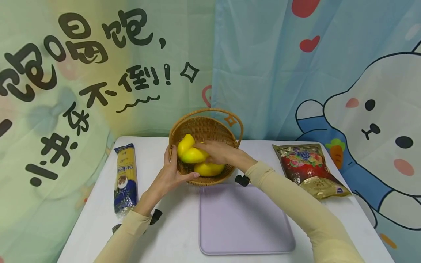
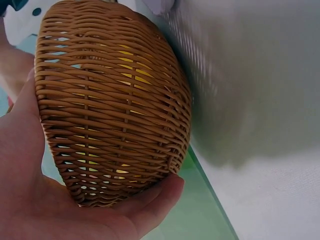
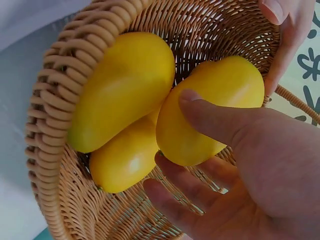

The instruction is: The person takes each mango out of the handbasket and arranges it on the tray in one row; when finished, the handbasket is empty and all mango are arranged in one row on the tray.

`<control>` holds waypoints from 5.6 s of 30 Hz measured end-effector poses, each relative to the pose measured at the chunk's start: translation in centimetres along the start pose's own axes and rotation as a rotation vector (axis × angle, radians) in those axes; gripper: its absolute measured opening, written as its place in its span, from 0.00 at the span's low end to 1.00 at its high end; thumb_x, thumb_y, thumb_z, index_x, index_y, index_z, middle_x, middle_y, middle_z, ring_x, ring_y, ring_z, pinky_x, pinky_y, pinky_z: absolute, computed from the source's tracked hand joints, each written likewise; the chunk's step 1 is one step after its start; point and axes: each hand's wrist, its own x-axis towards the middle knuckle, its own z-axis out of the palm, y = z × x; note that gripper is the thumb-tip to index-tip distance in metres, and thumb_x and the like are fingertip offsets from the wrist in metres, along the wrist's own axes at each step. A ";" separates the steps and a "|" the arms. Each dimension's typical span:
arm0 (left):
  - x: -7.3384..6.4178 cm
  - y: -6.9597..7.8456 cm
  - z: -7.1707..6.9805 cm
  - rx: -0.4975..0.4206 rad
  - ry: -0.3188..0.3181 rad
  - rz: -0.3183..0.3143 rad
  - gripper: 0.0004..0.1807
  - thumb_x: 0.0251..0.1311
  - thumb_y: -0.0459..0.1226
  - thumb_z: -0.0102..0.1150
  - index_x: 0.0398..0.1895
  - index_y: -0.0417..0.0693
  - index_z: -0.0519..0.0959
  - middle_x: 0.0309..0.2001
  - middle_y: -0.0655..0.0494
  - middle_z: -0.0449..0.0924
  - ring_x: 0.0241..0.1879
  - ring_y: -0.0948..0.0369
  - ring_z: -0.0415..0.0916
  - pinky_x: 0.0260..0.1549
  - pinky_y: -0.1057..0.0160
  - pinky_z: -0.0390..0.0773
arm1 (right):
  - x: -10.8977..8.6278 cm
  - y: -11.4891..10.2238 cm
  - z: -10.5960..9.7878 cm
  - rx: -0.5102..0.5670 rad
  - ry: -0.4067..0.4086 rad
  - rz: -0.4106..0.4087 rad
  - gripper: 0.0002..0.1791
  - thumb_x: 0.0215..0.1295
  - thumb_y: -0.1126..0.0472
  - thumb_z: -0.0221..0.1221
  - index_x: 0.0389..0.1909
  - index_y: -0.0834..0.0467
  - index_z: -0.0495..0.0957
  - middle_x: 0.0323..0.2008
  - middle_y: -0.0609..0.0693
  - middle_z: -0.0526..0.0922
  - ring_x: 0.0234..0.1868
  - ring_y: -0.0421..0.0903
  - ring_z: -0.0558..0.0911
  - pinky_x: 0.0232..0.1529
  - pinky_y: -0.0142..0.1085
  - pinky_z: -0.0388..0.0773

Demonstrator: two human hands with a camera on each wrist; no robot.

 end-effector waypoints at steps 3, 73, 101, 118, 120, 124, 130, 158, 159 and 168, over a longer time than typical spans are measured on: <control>0.0 0.0 0.1 -0.001 -0.004 -0.002 0.76 0.46 0.69 0.70 0.83 0.51 0.29 0.82 0.46 0.20 0.65 0.36 0.71 0.59 0.42 0.77 | -0.2 0.3 0.2 0.030 0.011 -0.015 0.41 0.70 0.60 0.64 0.79 0.47 0.57 0.73 0.58 0.67 0.71 0.60 0.71 0.69 0.57 0.69; 0.0 0.2 0.1 0.009 -0.006 -0.029 0.75 0.47 0.69 0.70 0.83 0.50 0.29 0.81 0.44 0.20 0.68 0.34 0.67 0.61 0.39 0.74 | -15.7 -5.6 12.3 1.095 0.029 0.231 0.42 0.68 0.47 0.66 0.77 0.41 0.54 0.32 0.53 0.85 0.30 0.52 0.87 0.38 0.39 0.81; -0.2 0.3 0.2 0.001 0.000 -0.027 0.75 0.47 0.70 0.70 0.83 0.49 0.30 0.82 0.45 0.21 0.69 0.34 0.66 0.62 0.40 0.74 | -14.9 -6.8 13.7 1.060 0.058 0.275 0.46 0.64 0.47 0.69 0.77 0.48 0.54 0.40 0.55 0.80 0.28 0.50 0.87 0.31 0.42 0.86; 0.0 0.2 0.1 -0.001 0.001 -0.025 0.76 0.46 0.70 0.69 0.83 0.49 0.29 0.81 0.44 0.20 0.68 0.34 0.67 0.62 0.40 0.74 | -16.4 -5.9 12.0 0.843 0.104 0.304 0.51 0.62 0.41 0.69 0.76 0.61 0.55 0.38 0.51 0.80 0.26 0.45 0.83 0.30 0.33 0.75; 0.0 0.1 0.1 -0.002 0.002 -0.023 0.76 0.46 0.70 0.69 0.83 0.49 0.29 0.81 0.43 0.21 0.68 0.34 0.67 0.62 0.40 0.74 | -16.6 -5.8 11.1 0.797 0.128 0.311 0.48 0.62 0.41 0.69 0.74 0.61 0.58 0.40 0.52 0.80 0.27 0.44 0.82 0.31 0.33 0.75; 0.0 0.0 0.1 0.000 0.005 -0.019 0.76 0.46 0.70 0.69 0.83 0.49 0.29 0.81 0.43 0.21 0.69 0.34 0.66 0.61 0.40 0.75 | -16.7 -5.5 8.6 0.699 0.228 0.336 0.37 0.64 0.43 0.67 0.68 0.58 0.69 0.41 0.48 0.83 0.33 0.40 0.81 0.34 0.32 0.77; 0.1 0.2 -0.1 0.003 0.010 -0.022 0.76 0.46 0.70 0.69 0.83 0.49 0.29 0.81 0.43 0.21 0.68 0.34 0.67 0.61 0.40 0.75 | -15.3 -4.9 3.0 0.681 0.387 0.322 0.28 0.68 0.47 0.65 0.65 0.52 0.74 0.42 0.45 0.87 0.40 0.42 0.83 0.36 0.36 0.81; -0.3 0.6 0.3 -0.020 0.010 -0.001 0.76 0.46 0.68 0.72 0.83 0.49 0.30 0.81 0.45 0.20 0.69 0.35 0.66 0.63 0.41 0.73 | -0.2 2.4 -2.9 0.178 -0.019 0.017 0.44 0.65 0.81 0.49 0.80 0.53 0.53 0.78 0.57 0.60 0.78 0.57 0.60 0.76 0.51 0.60; -0.3 0.6 0.3 -0.022 0.010 -0.003 0.76 0.46 0.68 0.72 0.83 0.50 0.29 0.81 0.45 0.20 0.69 0.35 0.65 0.63 0.41 0.73 | 0.1 2.5 -2.7 0.178 -0.033 0.037 0.44 0.66 0.81 0.49 0.81 0.52 0.53 0.78 0.57 0.59 0.78 0.56 0.59 0.76 0.51 0.59; -0.6 0.7 0.5 -0.014 -0.004 -0.008 0.75 0.47 0.66 0.73 0.83 0.49 0.30 0.81 0.45 0.20 0.70 0.36 0.65 0.64 0.42 0.73 | 2.3 3.5 -1.0 0.178 -0.138 0.104 0.45 0.68 0.79 0.50 0.81 0.46 0.52 0.79 0.55 0.58 0.78 0.56 0.60 0.75 0.51 0.61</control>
